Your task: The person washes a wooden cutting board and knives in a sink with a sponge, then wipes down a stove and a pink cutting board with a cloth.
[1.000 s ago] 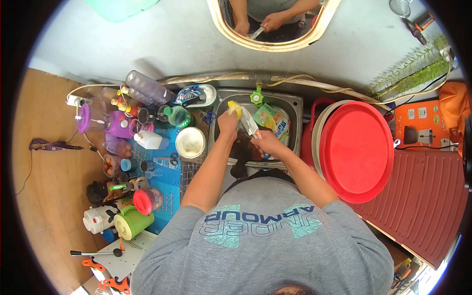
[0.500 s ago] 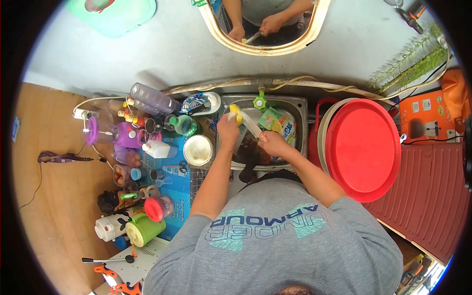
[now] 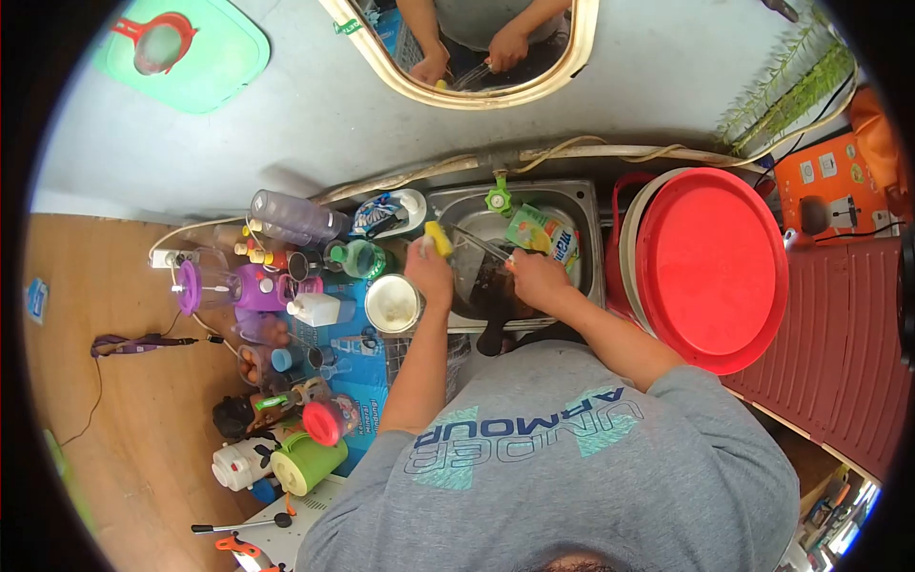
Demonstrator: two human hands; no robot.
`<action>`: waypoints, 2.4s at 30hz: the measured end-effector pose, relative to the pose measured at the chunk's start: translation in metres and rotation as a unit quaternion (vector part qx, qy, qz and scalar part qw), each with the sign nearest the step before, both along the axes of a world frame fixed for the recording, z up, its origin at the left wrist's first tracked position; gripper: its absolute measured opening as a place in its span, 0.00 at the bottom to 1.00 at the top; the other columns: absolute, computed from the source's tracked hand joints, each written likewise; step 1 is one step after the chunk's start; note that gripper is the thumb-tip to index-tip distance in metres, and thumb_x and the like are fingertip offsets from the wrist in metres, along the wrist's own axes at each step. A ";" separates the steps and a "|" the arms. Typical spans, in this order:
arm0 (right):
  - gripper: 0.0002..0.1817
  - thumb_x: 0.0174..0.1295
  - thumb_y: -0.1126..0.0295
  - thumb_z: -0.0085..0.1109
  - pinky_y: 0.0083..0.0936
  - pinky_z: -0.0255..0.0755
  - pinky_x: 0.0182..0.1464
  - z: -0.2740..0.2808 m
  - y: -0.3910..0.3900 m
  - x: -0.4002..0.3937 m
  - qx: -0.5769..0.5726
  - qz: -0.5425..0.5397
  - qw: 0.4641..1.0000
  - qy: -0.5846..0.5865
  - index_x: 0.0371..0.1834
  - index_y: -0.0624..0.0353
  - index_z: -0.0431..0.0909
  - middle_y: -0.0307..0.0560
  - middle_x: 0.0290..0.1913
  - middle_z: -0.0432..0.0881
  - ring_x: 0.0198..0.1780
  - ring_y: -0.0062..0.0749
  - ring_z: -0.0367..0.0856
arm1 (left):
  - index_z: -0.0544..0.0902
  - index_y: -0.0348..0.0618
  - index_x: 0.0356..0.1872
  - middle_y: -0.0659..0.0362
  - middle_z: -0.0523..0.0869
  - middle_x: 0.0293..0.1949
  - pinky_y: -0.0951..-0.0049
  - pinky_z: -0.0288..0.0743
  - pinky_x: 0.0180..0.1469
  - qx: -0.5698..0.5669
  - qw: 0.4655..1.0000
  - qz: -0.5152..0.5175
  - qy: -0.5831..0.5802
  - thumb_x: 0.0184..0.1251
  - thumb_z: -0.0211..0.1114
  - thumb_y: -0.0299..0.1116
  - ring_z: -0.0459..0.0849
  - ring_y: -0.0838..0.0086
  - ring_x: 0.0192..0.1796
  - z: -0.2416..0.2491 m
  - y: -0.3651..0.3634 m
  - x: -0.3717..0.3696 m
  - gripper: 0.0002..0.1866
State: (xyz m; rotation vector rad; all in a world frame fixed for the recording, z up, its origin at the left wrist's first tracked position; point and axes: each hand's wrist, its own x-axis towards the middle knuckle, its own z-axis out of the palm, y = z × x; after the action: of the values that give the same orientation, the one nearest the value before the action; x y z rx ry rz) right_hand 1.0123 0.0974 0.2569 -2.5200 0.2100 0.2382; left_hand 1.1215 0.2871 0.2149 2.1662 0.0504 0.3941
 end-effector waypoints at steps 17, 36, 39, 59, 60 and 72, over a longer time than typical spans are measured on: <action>0.08 0.59 0.66 0.55 0.33 0.78 0.28 -0.047 0.052 0.001 -0.300 -0.006 0.935 -0.188 0.39 0.55 0.75 0.42 0.32 0.79 0.30 0.33 0.82 | 0.78 0.37 0.48 0.55 0.83 0.43 0.62 0.81 0.46 -0.525 0.754 -0.036 0.394 0.74 0.61 0.34 0.84 0.65 0.44 -0.015 -0.059 -0.035 0.11; 0.10 0.66 0.67 0.64 0.25 0.74 0.22 -0.016 0.004 0.011 0.561 0.026 0.789 0.248 0.35 0.63 0.76 0.41 0.24 0.78 0.22 0.25 0.77 | 0.79 0.34 0.46 0.54 0.85 0.40 0.67 0.81 0.39 -0.497 0.813 -0.122 0.277 0.74 0.59 0.33 0.86 0.68 0.38 0.009 -0.047 -0.015 0.11; 0.12 0.66 0.65 0.64 0.25 0.72 0.21 -0.011 0.002 0.014 0.538 0.009 0.814 0.218 0.34 0.63 0.77 0.41 0.24 0.78 0.21 0.23 0.77 | 0.79 0.35 0.45 0.55 0.85 0.39 0.67 0.80 0.37 -0.438 0.816 -0.092 0.365 0.74 0.61 0.38 0.85 0.69 0.35 0.004 -0.044 -0.016 0.13; 0.11 0.65 0.66 0.65 0.23 0.69 0.20 0.024 -0.020 0.003 0.514 0.044 0.820 0.248 0.33 0.62 0.77 0.39 0.21 0.76 0.20 0.22 0.75 | 0.83 0.32 0.47 0.56 0.86 0.41 0.70 0.78 0.43 -0.334 0.874 -0.161 0.314 0.66 0.70 0.32 0.85 0.73 0.39 0.039 -0.012 0.048 0.14; 0.11 0.65 0.66 0.65 0.23 0.69 0.20 0.024 -0.022 0.004 0.513 0.045 0.820 0.248 0.33 0.62 0.77 0.39 0.21 0.76 0.20 0.22 0.75 | 0.83 0.32 0.46 0.57 0.86 0.40 0.70 0.77 0.42 -0.363 0.875 -0.146 0.286 0.66 0.70 0.32 0.84 0.73 0.38 0.032 -0.015 0.054 0.14; 0.10 0.66 0.67 0.63 0.22 0.70 0.20 0.029 -0.014 -0.012 0.526 0.002 0.835 0.161 0.33 0.60 0.75 0.39 0.23 0.77 0.20 0.22 0.76 | 0.84 0.37 0.35 0.62 0.81 0.27 0.74 0.64 0.24 -0.387 0.875 -0.065 0.285 0.69 0.63 0.57 0.75 0.79 0.26 0.038 -0.016 -0.021 0.27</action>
State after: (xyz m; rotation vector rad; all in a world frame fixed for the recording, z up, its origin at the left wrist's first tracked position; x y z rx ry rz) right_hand 1.0006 0.0830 0.2859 -1.3663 0.1434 0.5930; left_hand 1.1003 0.2713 0.2532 1.4017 0.3322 -0.3244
